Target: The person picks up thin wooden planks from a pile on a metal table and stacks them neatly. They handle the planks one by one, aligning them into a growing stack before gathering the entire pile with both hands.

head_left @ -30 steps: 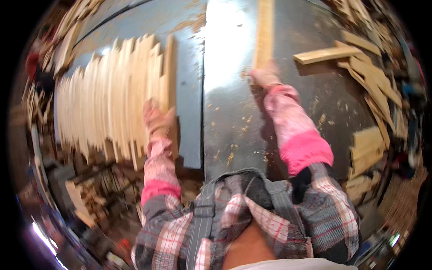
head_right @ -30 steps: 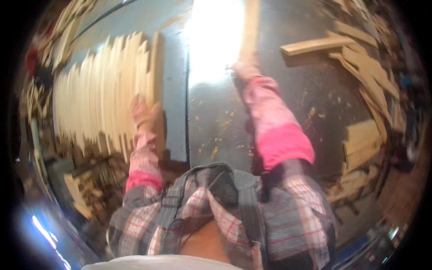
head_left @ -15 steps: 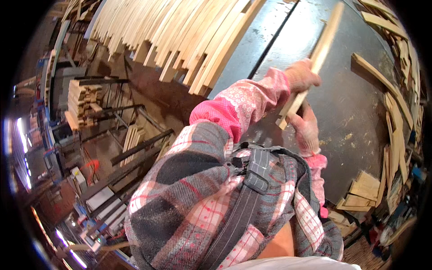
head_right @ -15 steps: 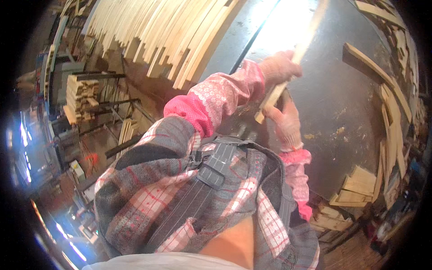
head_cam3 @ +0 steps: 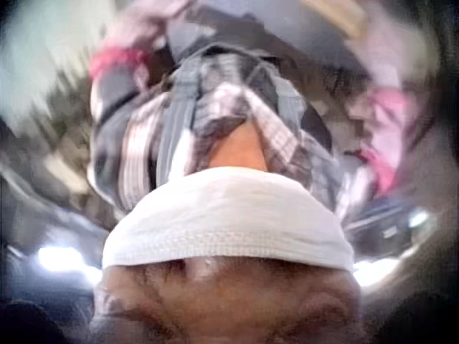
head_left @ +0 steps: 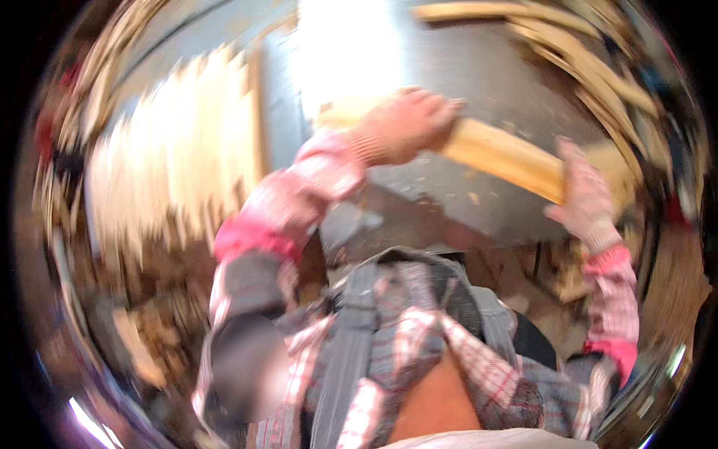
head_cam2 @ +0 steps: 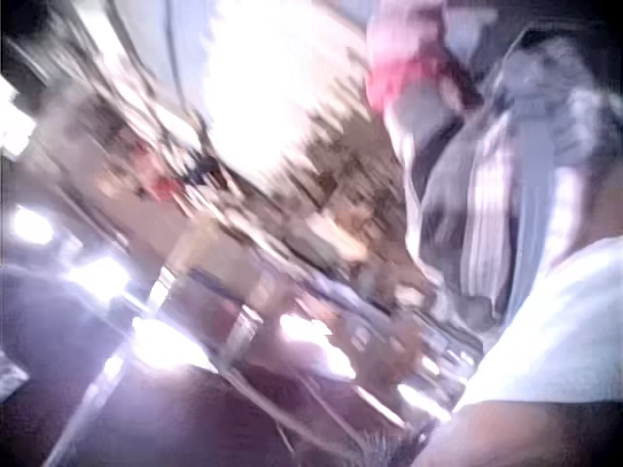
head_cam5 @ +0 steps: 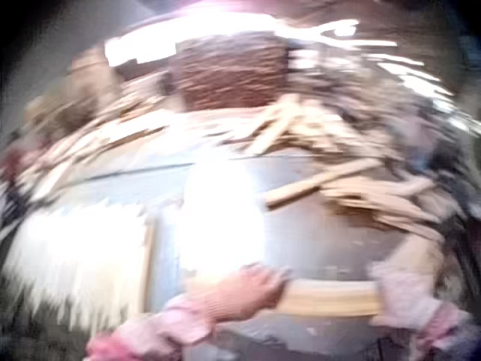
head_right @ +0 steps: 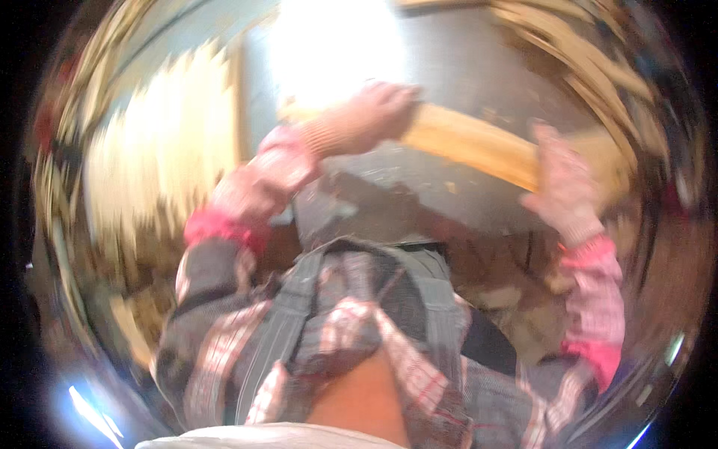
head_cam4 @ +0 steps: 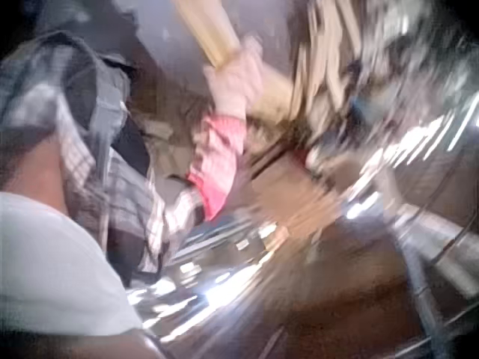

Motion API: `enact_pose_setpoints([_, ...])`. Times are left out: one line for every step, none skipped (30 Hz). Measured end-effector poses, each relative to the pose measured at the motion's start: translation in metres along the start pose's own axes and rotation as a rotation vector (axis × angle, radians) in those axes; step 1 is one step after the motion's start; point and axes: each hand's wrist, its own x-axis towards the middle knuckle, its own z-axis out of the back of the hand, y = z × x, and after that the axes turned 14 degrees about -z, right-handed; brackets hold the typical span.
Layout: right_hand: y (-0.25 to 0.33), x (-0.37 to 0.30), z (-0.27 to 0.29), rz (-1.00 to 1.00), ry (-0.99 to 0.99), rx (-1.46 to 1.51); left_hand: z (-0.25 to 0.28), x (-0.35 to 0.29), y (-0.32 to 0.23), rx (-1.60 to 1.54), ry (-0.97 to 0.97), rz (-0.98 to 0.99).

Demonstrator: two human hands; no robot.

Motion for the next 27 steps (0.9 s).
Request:
enact_pose_setpoints([-0.028,-0.018,-0.015,-0.052,0.042,0.129,0.002,0.011,-0.003,-0.079,0.049,-0.019])
enact_pose_setpoints([-0.035,-0.032,-0.036,-0.115,0.031,0.098,0.011,0.024,-0.008,-0.112,0.033,-0.046])
enact_pose_setpoints([-0.028,-0.047,-0.037,-0.102,-0.021,0.078,0.013,0.027,-0.007,0.015,0.076,0.058])
enact_pose_setpoints([-0.037,-0.067,-0.069,-0.104,-0.113,0.115,-0.006,0.041,-0.005,0.098,0.125,0.123])
enact_pose_setpoints([-0.026,-0.065,-0.064,-0.315,0.117,0.109,-0.010,0.044,0.000,0.130,-0.066,0.106])
enact_pose_setpoints([-0.030,-0.079,-0.077,-0.434,0.086,0.146,-0.015,0.051,0.001,0.141,-0.278,0.056])
enact_pose_setpoints([-0.034,-0.086,-0.078,-0.591,0.164,0.190,-0.008,0.073,-0.004,0.052,-0.376,0.128])
enact_pose_setpoints([-0.047,-0.104,-0.088,-0.765,0.135,0.320,-0.022,0.087,-0.003,0.056,-0.454,0.196])
enact_pose_setpoints([-0.059,-0.117,-0.108,-0.905,0.099,0.461,-0.028,0.096,-0.004,0.034,-0.456,0.209])
enact_pose_setpoints([-0.074,-0.133,-0.133,-1.015,-0.021,0.591,-0.038,0.109,-0.006,-0.052,-0.398,0.298])
enact_pose_setpoints([-0.092,-0.150,-0.163,-1.110,-0.150,0.717,-0.050,0.120,-0.009,-0.124,-0.336,0.394])
enact_pose_setpoints([-0.108,-0.159,-0.176,-1.178,-0.284,0.850,-0.062,0.126,-0.006,-0.195,-0.274,0.408])
enact_pose_setpoints([-0.127,-0.172,-0.185,-1.228,-0.379,0.993,-0.076,0.132,-0.004,-0.266,-0.215,0.427])
enact_pose_setpoints([-0.145,-0.184,-0.202,-1.273,-0.415,1.166,-0.092,0.144,-0.003,-0.347,-0.144,0.446])
enact_pose_setpoints([-0.164,-0.195,-0.221,-1.306,-0.451,1.341,-0.098,0.162,-0.019,-0.343,-0.035,0.494])
enact_pose_setpoints([-0.183,-0.204,-0.239,-1.424,-0.459,1.406,-0.112,0.174,-0.022,-0.368,-0.006,0.477])
enact_pose_setpoints([-0.200,-0.205,-0.238,-1.528,-0.353,1.533,-0.127,0.180,-0.021,-0.380,0.016,0.475])
enact_pose_setpoints([-0.224,-0.209,-0.265,-1.550,-0.390,1.534,-0.144,0.189,-0.019,-0.357,-0.006,0.438])
enact_pose_setpoints([-0.250,-0.214,-0.291,-1.565,-0.424,1.533,-0.166,0.199,-0.020,-0.381,0.016,0.427])
enact_pose_setpoints([-0.269,-0.210,-0.306,-1.629,-0.500,1.592,-0.185,0.205,-0.018,-0.388,0.030,0.434])
enact_pose_setpoints([-0.288,-0.206,-0.322,-1.686,-0.563,1.661,-0.192,0.210,-0.018,-0.386,0.045,0.452])
enact_pose_setpoints([-0.321,-0.218,-0.351,-1.764,-0.494,1.624,-0.195,0.234,-0.036,-0.355,0.123,0.477])
enact_pose_setpoints([-0.351,-0.227,-0.378,-1.845,-0.426,1.585,-0.198,0.263,-0.053,-0.326,0.207,0.499])
enact_pose_setpoints([-0.375,-0.214,-0.384,-1.816,-0.440,1.528,-0.205,0.267,-0.050,-0.288,0.242,0.490])
enact_pose_setpoints([-0.397,-0.204,-0.387,-1.792,-0.449,1.462,-0.207,0.272,-0.051,-0.244,0.282,0.527])
enact_pose_setpoints([-0.425,-0.206,-0.404,-1.792,-0.467,1.463,-0.213,0.281,-0.058,-0.276,0.269,0.495])
enact_pose_setpoints([-0.450,-0.207,-0.421,-1.787,-0.484,1.471,-0.214,0.287,-0.063,-0.300,0.253,0.465])
